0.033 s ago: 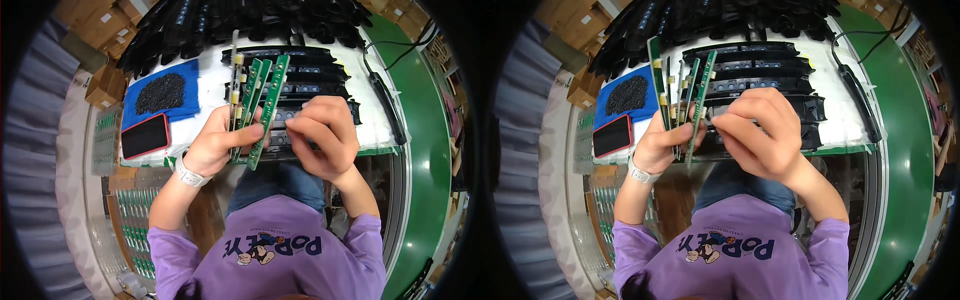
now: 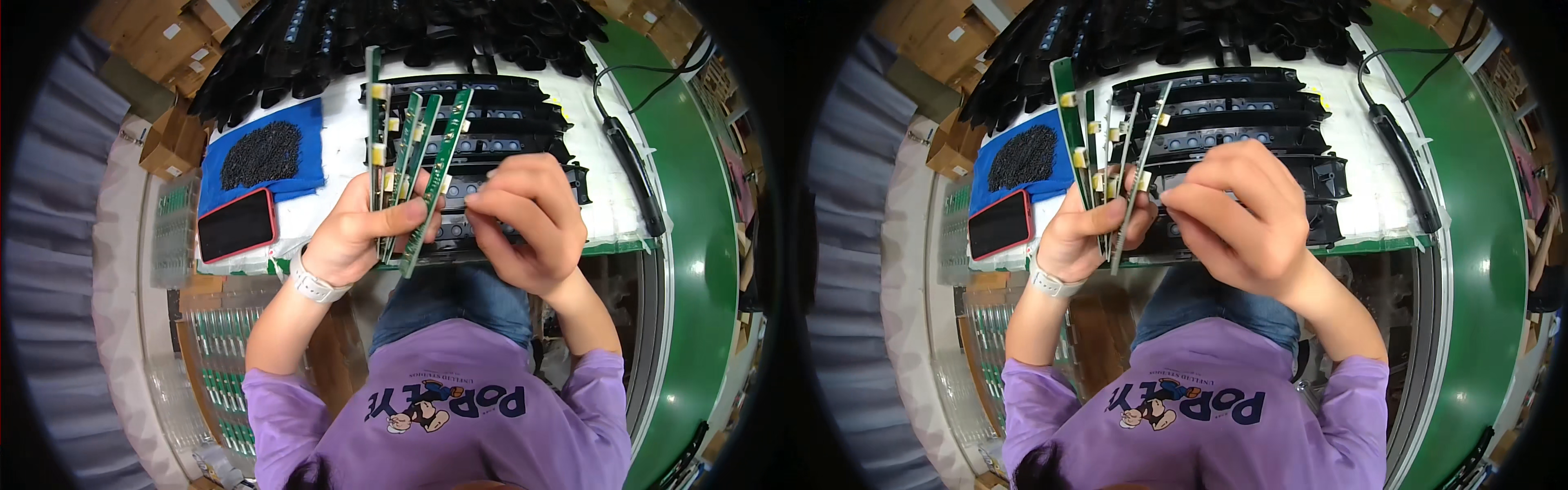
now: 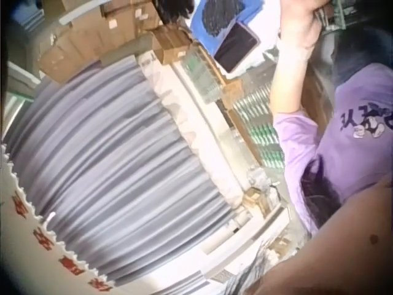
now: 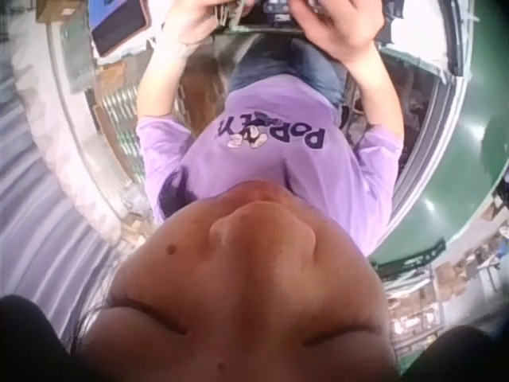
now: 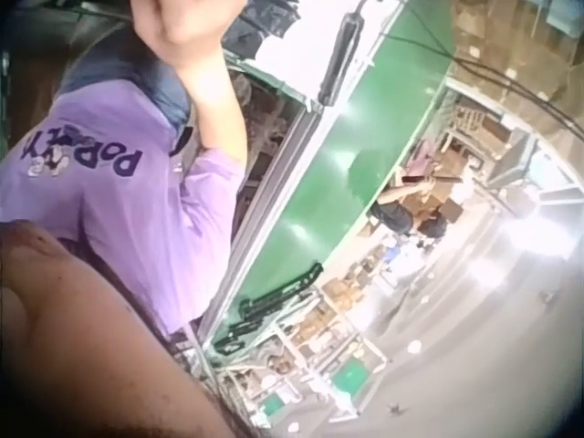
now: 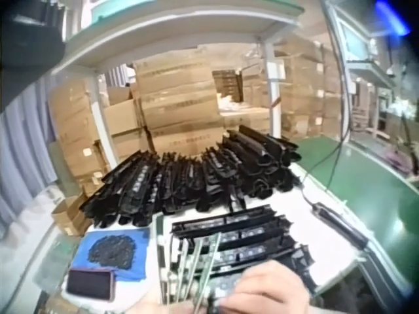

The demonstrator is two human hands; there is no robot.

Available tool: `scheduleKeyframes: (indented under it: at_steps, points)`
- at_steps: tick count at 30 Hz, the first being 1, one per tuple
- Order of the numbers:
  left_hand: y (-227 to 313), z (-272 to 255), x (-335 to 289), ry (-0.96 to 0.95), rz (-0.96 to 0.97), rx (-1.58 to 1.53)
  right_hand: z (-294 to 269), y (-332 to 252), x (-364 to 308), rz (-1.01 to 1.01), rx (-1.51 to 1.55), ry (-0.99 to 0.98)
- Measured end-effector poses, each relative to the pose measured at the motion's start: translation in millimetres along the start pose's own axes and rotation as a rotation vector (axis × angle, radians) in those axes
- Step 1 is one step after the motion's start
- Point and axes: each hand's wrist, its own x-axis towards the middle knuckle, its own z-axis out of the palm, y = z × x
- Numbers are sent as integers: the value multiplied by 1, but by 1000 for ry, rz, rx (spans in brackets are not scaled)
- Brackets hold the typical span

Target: Assemble printer toner cartridges by installing electronic chips and securing them with screws using an electric screwdriver.

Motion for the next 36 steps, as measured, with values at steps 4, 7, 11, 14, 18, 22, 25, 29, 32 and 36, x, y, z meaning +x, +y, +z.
scheduleKeyframes:
  at_steps: [4, 7, 11, 14, 18, 22, 25, 29, 32, 36]
  points:
    - [-9, 2, 20, -166, 18, -255, 3, 13, 9, 37, 102, 29]
    - [-12, 2, 29, -302, 21, -296, 3, 20, 12, -2, 108, 39]
    - [-12, 4, 36, -328, -34, -362, -4, 31, 11, -169, 17, -23]
    - [-13, 5, 34, -333, -160, -416, -7, 37, 17, -234, -10, -48]
    - [-14, 6, 29, -338, -150, -381, -12, 40, 19, -209, 102, -102]
    - [6, 9, 30, -49, -137, -146, -18, 51, 29, -7, 285, -113]
    - [21, -20, 34, 110, -81, 13, -14, 77, 41, 280, 95, -112]
    - [35, -36, 42, 206, -21, 157, 3, 142, 47, 505, -81, -255]
    - [27, -47, 45, 154, -6, 113, 26, 171, 42, 458, -135, -399]
    - [31, -44, 35, 153, -104, 104, 46, 181, 33, 449, -200, -529]
